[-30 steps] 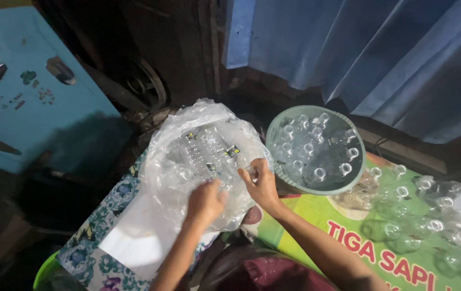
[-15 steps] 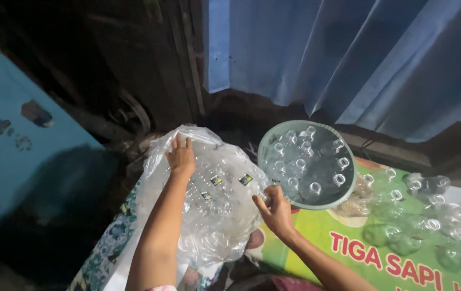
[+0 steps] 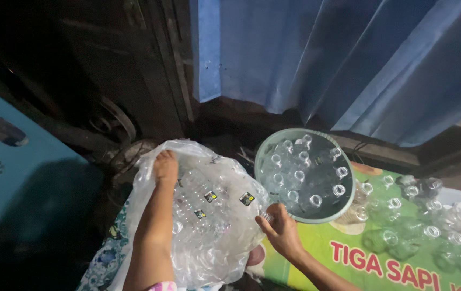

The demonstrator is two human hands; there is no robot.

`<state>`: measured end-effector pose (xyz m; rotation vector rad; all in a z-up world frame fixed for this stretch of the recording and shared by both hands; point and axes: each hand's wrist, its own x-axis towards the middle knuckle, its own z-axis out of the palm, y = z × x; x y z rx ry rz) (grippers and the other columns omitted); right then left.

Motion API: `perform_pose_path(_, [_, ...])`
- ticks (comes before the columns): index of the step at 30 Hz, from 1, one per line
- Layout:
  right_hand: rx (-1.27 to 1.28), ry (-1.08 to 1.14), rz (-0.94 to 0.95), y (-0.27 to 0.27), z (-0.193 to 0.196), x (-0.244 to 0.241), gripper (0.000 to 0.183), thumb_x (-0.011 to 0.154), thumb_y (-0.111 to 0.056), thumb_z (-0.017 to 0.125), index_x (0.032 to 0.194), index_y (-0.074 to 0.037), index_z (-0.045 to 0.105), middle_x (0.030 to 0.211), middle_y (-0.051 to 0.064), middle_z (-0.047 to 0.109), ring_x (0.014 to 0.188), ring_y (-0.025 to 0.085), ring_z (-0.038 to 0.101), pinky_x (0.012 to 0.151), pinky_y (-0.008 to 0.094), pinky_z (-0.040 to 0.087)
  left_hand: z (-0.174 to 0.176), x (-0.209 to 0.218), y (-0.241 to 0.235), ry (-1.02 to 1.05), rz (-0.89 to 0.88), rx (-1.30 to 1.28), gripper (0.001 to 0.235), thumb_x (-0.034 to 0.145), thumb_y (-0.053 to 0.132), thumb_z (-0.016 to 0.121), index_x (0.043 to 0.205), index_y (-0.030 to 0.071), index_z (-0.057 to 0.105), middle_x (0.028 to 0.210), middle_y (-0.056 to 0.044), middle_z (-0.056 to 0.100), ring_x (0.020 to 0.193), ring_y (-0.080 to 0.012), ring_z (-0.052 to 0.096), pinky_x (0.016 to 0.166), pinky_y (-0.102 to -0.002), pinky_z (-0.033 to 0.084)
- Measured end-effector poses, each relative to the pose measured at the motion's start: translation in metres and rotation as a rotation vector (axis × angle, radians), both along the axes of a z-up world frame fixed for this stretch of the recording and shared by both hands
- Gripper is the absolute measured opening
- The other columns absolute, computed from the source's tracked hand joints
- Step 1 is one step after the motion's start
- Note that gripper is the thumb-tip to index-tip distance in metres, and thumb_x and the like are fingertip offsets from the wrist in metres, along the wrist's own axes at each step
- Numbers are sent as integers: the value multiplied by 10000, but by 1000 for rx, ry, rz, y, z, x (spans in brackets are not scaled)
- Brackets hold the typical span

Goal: The person removes small clear plastic bottles from a large plastic bag and places them into a green basin. The person then picks up bottles from the table and places them into the basin. Finally, the person opens a white container and places black bottle caps into it.

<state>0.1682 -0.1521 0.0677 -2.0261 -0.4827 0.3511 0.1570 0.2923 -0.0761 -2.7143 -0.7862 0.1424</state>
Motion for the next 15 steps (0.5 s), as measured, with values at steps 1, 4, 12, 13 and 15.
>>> perform_pose_path(1, [6, 0, 3, 0, 0, -1, 382, 825, -254, 823, 993, -21, 572, 663, 75, 668, 563, 130, 624, 536, 311, 507, -2, 3, -5, -47, -49, -93, 561, 999, 192, 535, 1541, 51, 487, 1499, -206, 495, 1356, -344, 508, 1129, -422, 422])
perform_pose_path(4, [55, 65, 3, 2, -2, 1, 372, 834, -232, 815, 986, -17, 553, 694, 88, 673, 579, 129, 628, 537, 310, 517, 4, 19, -19, -211, -145, -273, 455, 971, 198, 555, 1426, 196, 535, 1516, -201, 449, 1378, -380, 455, 1100, -456, 409])
perform_pose_path(12, [70, 199, 22, -5, -7, 6, 343, 847, -203, 789, 991, -30, 530, 729, 88, 689, 604, 143, 682, 557, 307, 538, 12, 34, -24, -175, -130, -458, 520, 916, 39, 577, 1362, 302, 618, 1384, -154, 601, 1359, -357, 492, 1101, -447, 431])
perform_pose_path(13, [58, 206, 22, -4, -7, 7, 344, 844, -204, 787, 995, -36, 528, 724, 87, 693, 607, 141, 692, 562, 305, 543, 10, 37, -24, -229, -144, -490, 489, 905, 36, 582, 1308, 299, 667, 1364, -159, 617, 1323, -357, 523, 1081, -445, 444])
perform_pose_path(15, [93, 205, 31, -3, -8, 6, 349, 853, -202, 791, 990, -25, 523, 727, 97, 680, 601, 148, 673, 552, 313, 534, 5, 39, -25, -217, -186, -486, 391, 894, 65, 606, 1204, 264, 738, 1308, -155, 661, 1264, -343, 586, 1063, -436, 473])
